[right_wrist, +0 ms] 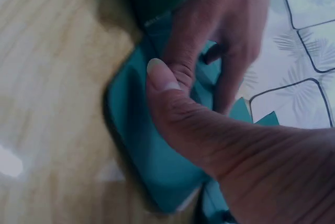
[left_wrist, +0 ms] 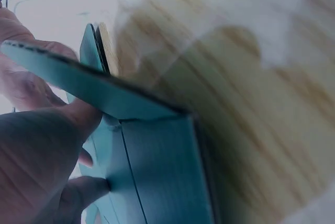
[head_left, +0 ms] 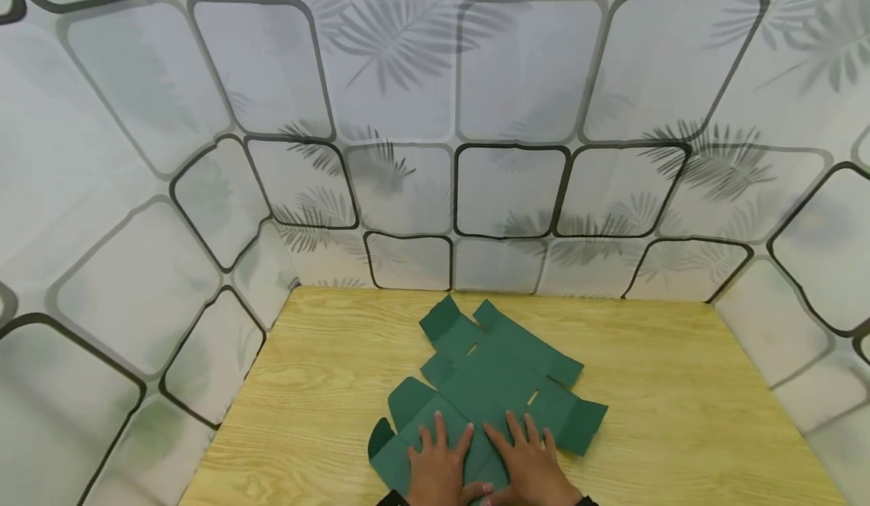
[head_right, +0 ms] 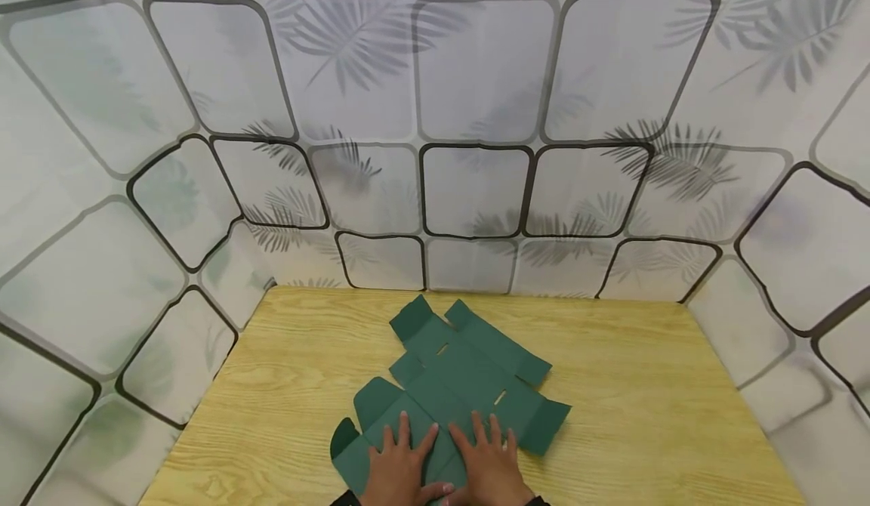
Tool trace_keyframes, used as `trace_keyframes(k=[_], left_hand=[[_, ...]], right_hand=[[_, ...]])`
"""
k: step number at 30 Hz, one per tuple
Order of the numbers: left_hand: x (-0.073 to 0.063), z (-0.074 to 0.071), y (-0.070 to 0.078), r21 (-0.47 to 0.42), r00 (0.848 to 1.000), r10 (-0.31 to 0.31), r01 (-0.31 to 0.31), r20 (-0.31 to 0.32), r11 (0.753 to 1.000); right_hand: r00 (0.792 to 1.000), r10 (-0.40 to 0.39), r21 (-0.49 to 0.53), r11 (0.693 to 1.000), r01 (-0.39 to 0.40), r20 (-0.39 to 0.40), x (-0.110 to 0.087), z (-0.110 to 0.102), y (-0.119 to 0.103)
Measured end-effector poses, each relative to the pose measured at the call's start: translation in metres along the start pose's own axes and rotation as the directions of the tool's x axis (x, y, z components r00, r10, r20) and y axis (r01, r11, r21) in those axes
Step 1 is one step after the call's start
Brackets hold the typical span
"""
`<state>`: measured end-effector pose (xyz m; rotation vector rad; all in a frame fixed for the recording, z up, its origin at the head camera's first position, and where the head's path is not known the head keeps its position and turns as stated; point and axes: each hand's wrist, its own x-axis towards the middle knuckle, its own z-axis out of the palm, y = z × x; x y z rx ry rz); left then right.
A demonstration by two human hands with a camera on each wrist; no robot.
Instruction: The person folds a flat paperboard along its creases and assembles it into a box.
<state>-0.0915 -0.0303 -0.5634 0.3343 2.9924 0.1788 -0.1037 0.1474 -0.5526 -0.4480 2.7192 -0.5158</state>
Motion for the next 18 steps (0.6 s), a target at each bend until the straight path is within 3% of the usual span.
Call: trace_keyframes(k=[6,11,15,18], left_hand=[[-0.001,-0.002,0.002,-0.036,1.000,-0.017,0.018,0.010,0.999],[0.001,-0.008,-0.005,-0.063,0.996,0.009,-0.004,0.089,0.998],[0.001,-0.014,-0.015,-0.119,0.986,0.084,-0.067,0.142,0.991],[-0.002,-0.023,-0.027,-0.156,0.974,0.187,-0.166,0.126,0.974]], right_hand=[[1.000,0.001,-0.016,1.000,-0.001,0.002,0.001,0.006,0.002],[1.000,-0.007,-0.014,1.000,0.007,0.000,0.000,0.007,0.005],[1.000,-0.015,-0.031,0.999,0.015,0.015,-0.002,0.003,0.011],[0.999,-0.041,-0.024,0.999,0.042,0.029,-0.003,-0.002,0.017]])
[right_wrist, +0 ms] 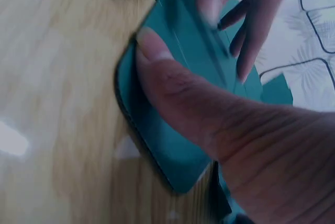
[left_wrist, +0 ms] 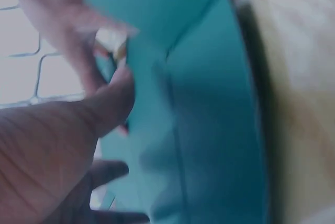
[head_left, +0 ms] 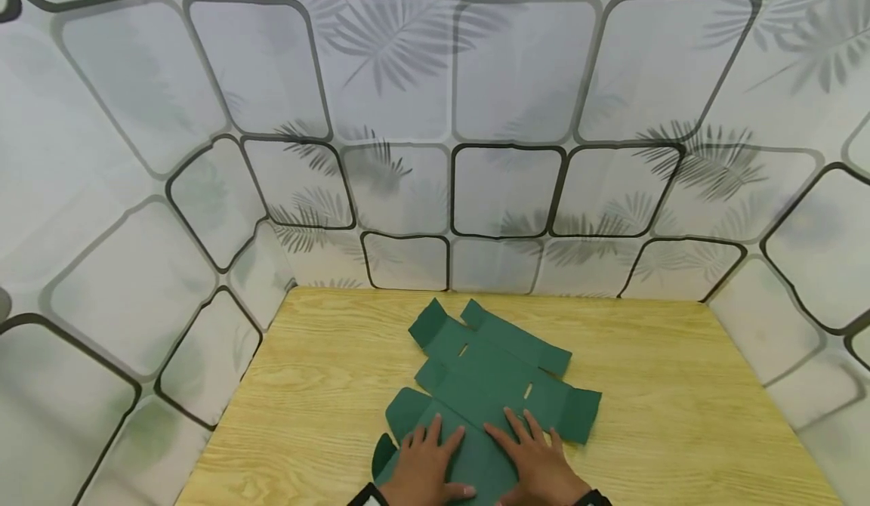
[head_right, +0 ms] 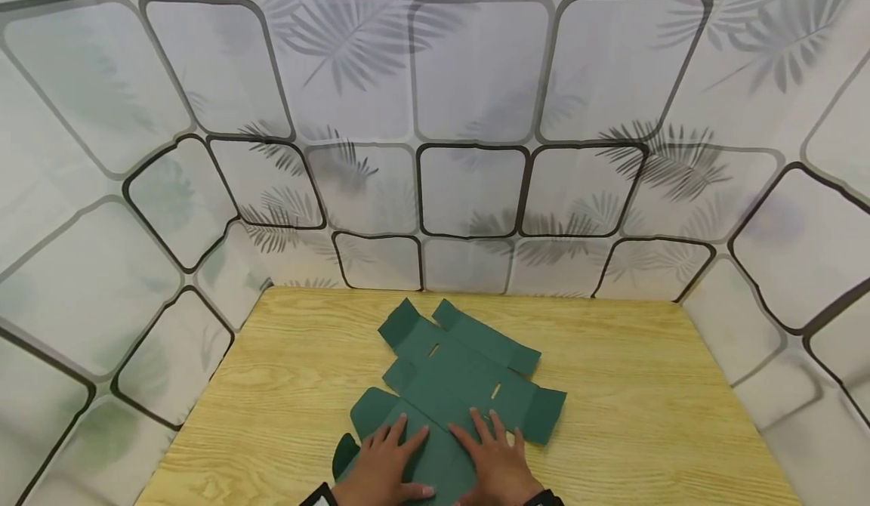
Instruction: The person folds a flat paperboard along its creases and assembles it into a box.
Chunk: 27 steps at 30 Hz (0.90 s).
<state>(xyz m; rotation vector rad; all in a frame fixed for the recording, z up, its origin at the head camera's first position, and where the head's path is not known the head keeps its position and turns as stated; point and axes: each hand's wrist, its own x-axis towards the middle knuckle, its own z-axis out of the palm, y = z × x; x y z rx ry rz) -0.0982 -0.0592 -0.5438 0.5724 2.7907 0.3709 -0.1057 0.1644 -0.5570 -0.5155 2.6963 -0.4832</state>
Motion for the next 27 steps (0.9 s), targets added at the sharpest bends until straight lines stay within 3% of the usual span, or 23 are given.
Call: trace_keyframes(k=[4,7,11,14,17,20,24,27], left_hand=[[-0.009,-0.015,-0.015,0.035,0.989,0.143,-0.142,-0.041,0.989],[-0.012,-0.022,-0.025,0.117,0.969,0.232,-0.223,-0.079,0.968],[-0.014,-0.021,-0.033,0.240,0.928,0.358,-0.326,-0.104,0.915],[-0.015,-0.015,-0.037,0.315,0.900,0.427,-0.381,-0.089,0.869],[-0.015,-0.007,-0.036,0.361,0.896,0.441,-0.393,-0.059,0.846],[-0.013,0.001,-0.033,0.391,0.912,0.409,-0.364,-0.036,0.845],[-0.011,0.014,-0.024,0.421,0.917,0.389,-0.320,-0.087,0.849],[-0.009,0.034,-0.018,0.439,0.919,0.363,-0.265,-0.155,0.859]], right_hand=[[0.996,-0.085,0.001,0.996,0.085,-0.007,-0.001,-0.006,0.008],[0.989,-0.148,-0.037,0.988,0.147,-0.011,0.000,-0.011,0.014],[0.979,-0.203,-0.102,0.974,0.203,0.009,0.001,-0.017,0.018],[0.974,-0.222,-0.133,0.965,0.225,0.040,0.003,-0.021,0.020],[0.972,-0.221,-0.148,0.962,0.231,0.077,0.005,-0.024,0.021],[0.971,-0.222,-0.150,0.961,0.233,0.089,0.007,-0.026,0.023],[0.974,-0.215,-0.114,0.968,0.222,0.077,0.005,-0.028,0.026],[0.980,-0.192,-0.072,0.978,0.196,0.060,0.003,-0.026,0.022]])
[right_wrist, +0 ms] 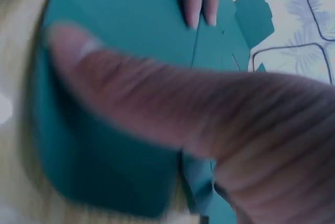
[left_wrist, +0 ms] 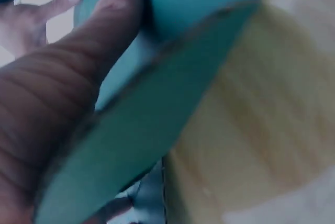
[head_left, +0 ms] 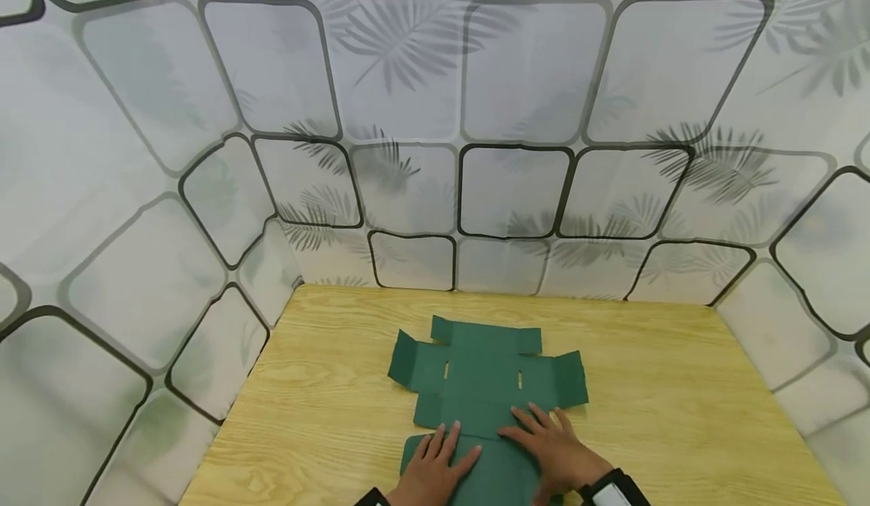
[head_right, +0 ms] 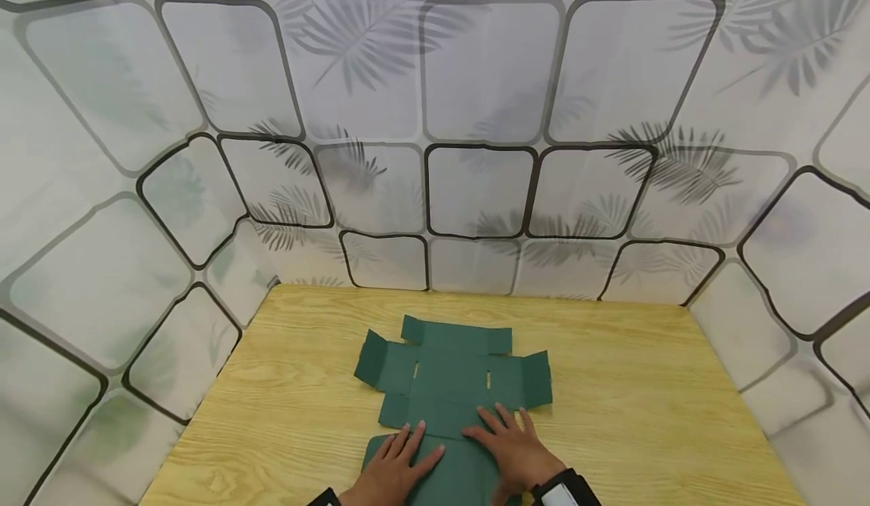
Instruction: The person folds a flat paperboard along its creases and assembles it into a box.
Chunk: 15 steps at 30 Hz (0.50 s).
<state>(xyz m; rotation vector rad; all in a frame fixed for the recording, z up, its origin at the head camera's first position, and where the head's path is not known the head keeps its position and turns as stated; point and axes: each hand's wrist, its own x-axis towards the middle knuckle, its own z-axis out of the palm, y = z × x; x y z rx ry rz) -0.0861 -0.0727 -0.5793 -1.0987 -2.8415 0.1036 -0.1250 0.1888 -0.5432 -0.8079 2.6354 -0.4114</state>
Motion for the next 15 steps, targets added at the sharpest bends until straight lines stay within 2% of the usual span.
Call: trace_keyframes(k=[2,3,4,7,9,10,13,15], left_hand=[[0.004,0.037,0.007,0.042,0.994,-0.042,0.047,-0.102,0.998],[0.006,0.045,0.011,0.045,0.993,-0.064,0.069,-0.104,0.997],[0.006,0.047,0.015,0.056,0.990,-0.080,0.087,-0.112,0.995],[0.009,0.035,0.021,0.083,0.988,-0.105,0.114,-0.111,0.990],[0.007,0.000,0.024,0.070,0.994,-0.106,0.107,-0.017,0.992],[0.007,-0.006,0.024,0.081,0.995,-0.101,0.102,-0.025,0.991],[0.007,-0.005,0.023,0.049,0.997,-0.080,0.080,-0.006,0.996],[0.008,-0.001,0.022,-0.007,0.997,-0.069,0.069,0.029,0.998]], right_hand=[[1.000,0.010,0.007,1.000,-0.010,-0.023,-0.001,0.003,-0.006],[0.999,0.010,0.009,1.000,-0.009,-0.038,-0.001,0.004,-0.010],[0.999,0.014,0.008,1.000,-0.014,-0.048,-0.001,0.004,-0.013],[0.997,0.008,-0.015,1.000,-0.009,-0.072,-0.001,0.007,-0.023],[0.998,0.003,-0.023,1.000,-0.005,-0.068,-0.002,0.009,-0.025],[0.998,0.005,-0.022,1.000,-0.006,-0.060,-0.002,0.012,-0.025],[0.999,0.005,-0.012,1.000,-0.005,-0.049,-0.004,0.018,-0.023],[0.998,0.006,-0.002,1.000,-0.006,-0.055,-0.004,0.022,-0.021]])
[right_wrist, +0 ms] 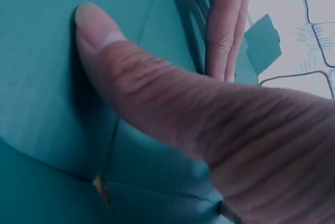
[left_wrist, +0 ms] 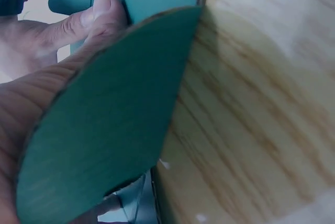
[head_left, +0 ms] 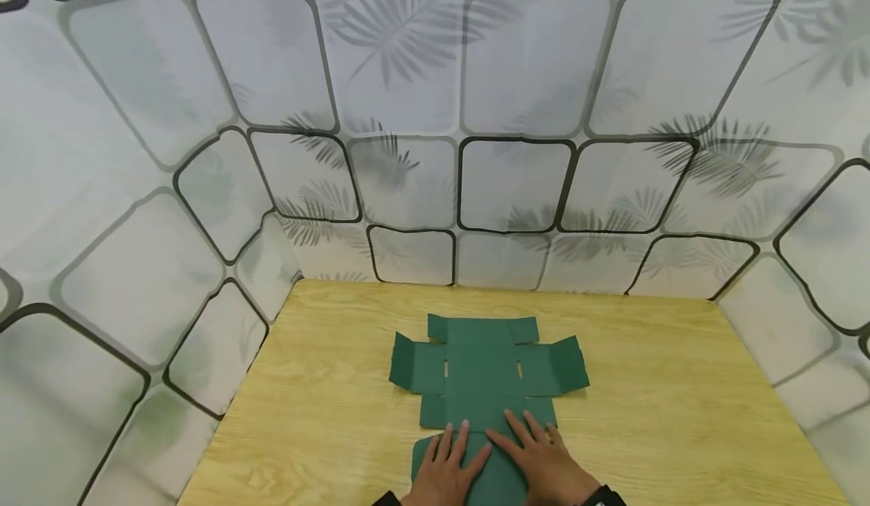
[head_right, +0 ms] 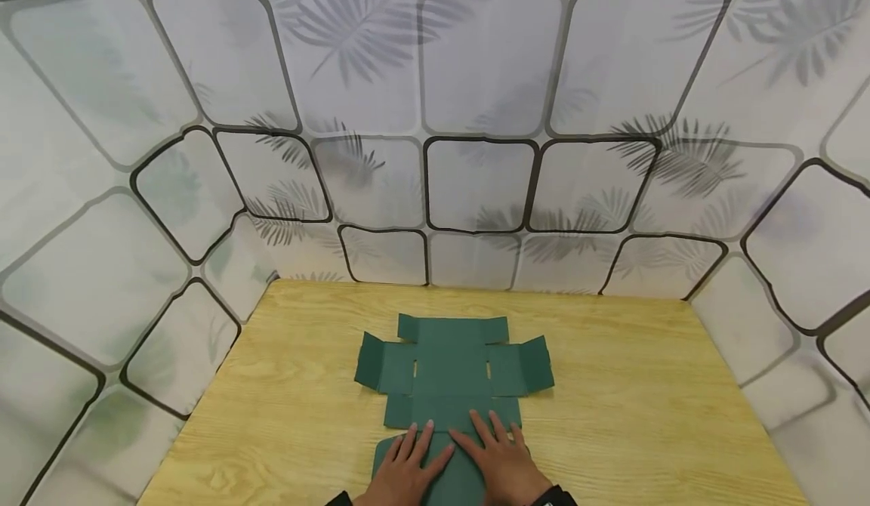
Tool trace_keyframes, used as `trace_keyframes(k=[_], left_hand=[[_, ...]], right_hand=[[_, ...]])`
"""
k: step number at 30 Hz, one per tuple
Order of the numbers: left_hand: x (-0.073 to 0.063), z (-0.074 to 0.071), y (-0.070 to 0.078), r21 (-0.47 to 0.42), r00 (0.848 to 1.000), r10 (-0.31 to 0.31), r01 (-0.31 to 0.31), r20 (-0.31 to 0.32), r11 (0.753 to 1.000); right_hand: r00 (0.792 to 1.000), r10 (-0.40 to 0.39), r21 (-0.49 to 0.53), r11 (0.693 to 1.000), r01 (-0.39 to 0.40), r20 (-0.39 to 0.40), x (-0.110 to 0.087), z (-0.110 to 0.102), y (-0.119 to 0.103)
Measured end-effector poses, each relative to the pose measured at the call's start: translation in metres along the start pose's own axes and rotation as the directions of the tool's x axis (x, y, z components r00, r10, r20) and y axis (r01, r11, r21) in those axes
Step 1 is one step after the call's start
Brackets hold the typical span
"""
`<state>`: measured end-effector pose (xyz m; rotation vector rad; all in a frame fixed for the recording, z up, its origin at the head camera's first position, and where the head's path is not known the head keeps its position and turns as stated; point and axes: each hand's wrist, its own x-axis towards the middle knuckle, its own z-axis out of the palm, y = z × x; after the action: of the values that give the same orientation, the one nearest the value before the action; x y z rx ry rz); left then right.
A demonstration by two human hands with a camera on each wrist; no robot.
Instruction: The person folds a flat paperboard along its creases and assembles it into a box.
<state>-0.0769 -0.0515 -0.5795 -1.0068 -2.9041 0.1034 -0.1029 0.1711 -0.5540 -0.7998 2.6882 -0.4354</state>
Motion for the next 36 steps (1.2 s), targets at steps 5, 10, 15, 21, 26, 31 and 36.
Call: trace_keyframes(k=[5,10,15,21,26,31,36], left_hand=[[0.010,0.012,-0.008,-0.223,0.989,0.039,-0.006,0.146,0.975],[0.034,-0.038,-0.022,-0.598,0.942,-0.058,0.257,0.331,0.759],[0.072,-0.060,-0.048,-0.770,0.921,-0.303,0.376,0.247,0.516],[0.106,-0.042,-0.083,-0.838,0.797,-0.532,0.477,0.286,0.264],[0.118,-0.028,-0.096,-0.839,0.792,-0.532,0.483,0.298,0.249],[0.129,-0.031,-0.093,-0.795,0.898,-0.349,0.410,0.267,0.447],[0.136,-0.032,-0.085,-0.678,0.929,-0.217,0.368,0.300,0.637]], right_hand=[[1.000,0.008,0.019,1.000,-0.008,-0.012,-0.001,0.003,0.004],[0.998,0.038,0.028,0.999,-0.039,0.045,0.000,-0.001,0.003],[0.997,0.060,-0.011,0.998,-0.060,0.056,0.000,-0.001,0.003],[0.998,0.044,-0.004,0.999,-0.044,0.034,0.000,0.003,0.001],[0.998,0.036,-0.002,0.999,-0.036,0.055,0.001,0.003,-0.001],[0.996,0.062,-0.034,0.998,-0.060,0.063,0.002,-0.003,0.001],[0.995,0.065,-0.019,0.998,-0.064,0.074,0.003,-0.005,0.002]])
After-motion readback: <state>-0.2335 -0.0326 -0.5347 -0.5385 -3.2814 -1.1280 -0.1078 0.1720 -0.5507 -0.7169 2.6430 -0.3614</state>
